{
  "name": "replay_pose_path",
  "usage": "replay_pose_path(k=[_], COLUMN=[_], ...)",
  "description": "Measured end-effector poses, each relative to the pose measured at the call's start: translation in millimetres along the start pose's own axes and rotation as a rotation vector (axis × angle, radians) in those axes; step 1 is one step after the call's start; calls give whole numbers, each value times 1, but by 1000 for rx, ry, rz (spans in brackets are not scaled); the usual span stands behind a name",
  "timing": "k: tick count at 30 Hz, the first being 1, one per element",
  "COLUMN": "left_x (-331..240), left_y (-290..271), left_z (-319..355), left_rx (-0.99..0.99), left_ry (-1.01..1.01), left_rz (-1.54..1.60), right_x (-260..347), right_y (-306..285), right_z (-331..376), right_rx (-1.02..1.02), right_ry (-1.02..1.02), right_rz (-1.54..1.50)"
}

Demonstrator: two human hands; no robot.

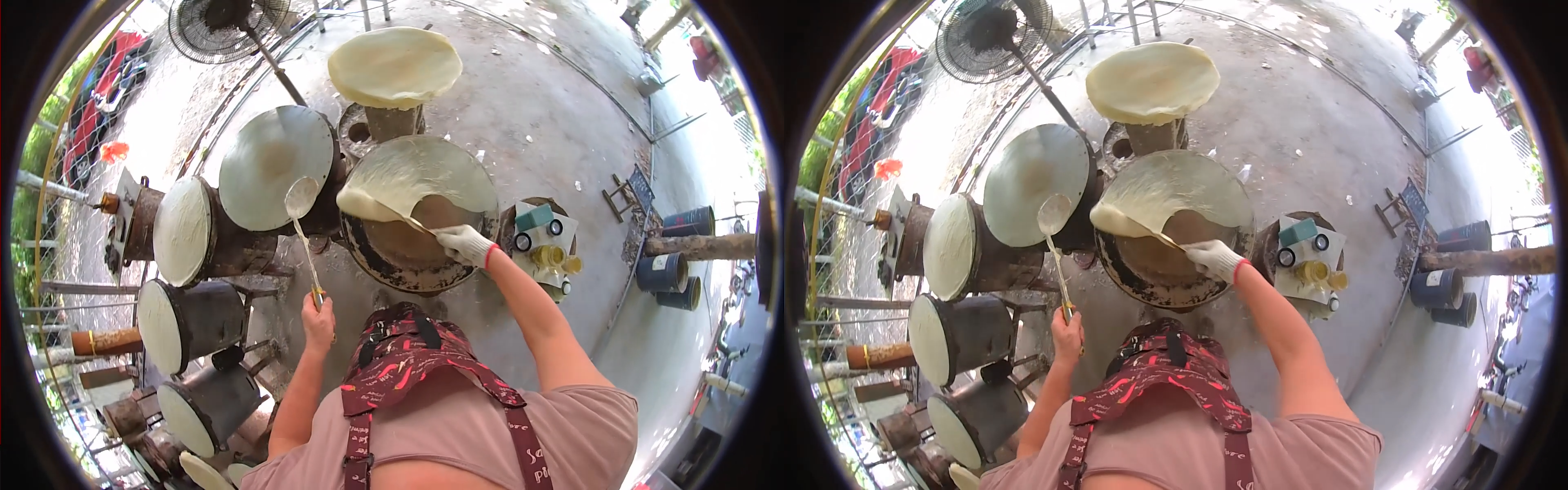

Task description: The person makes thin wrappers by scooping batter from a bowl onto heated circular plates with a ladle, spreading it with a wooden tool, and peeling the cooked wrappers off the plates to stack them.

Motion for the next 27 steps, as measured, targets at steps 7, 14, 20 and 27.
replay_pose_path(k=[7, 14, 20, 27], left_x=[25, 39, 37, 48], left_y=[10, 37, 58, 62], left_z=[22, 71, 102, 129], left_rx=[-201, -126, -42, -76], left_ry=[362, 211, 98, 128], left_rz=[-573, -713, -866, -894], right_x=[38, -23, -2, -7], right_y=[-41, -82, -59, -56], right_z=[-27, 17, -23, 15], right_rx=[-69, 203, 17, -185], right_ry=[-82, 132, -83, 113], right_rz=[-73, -72, -31, 6])
Point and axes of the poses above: each hand's wrist, its own z-axis away from the middle knuckle, its own y-axis out of the palm, x = y × z, the point moved 1 cm from there along -z, towards the middle knuckle, and after that the axes turned 8 degrees about x, right-handed, at the moved point
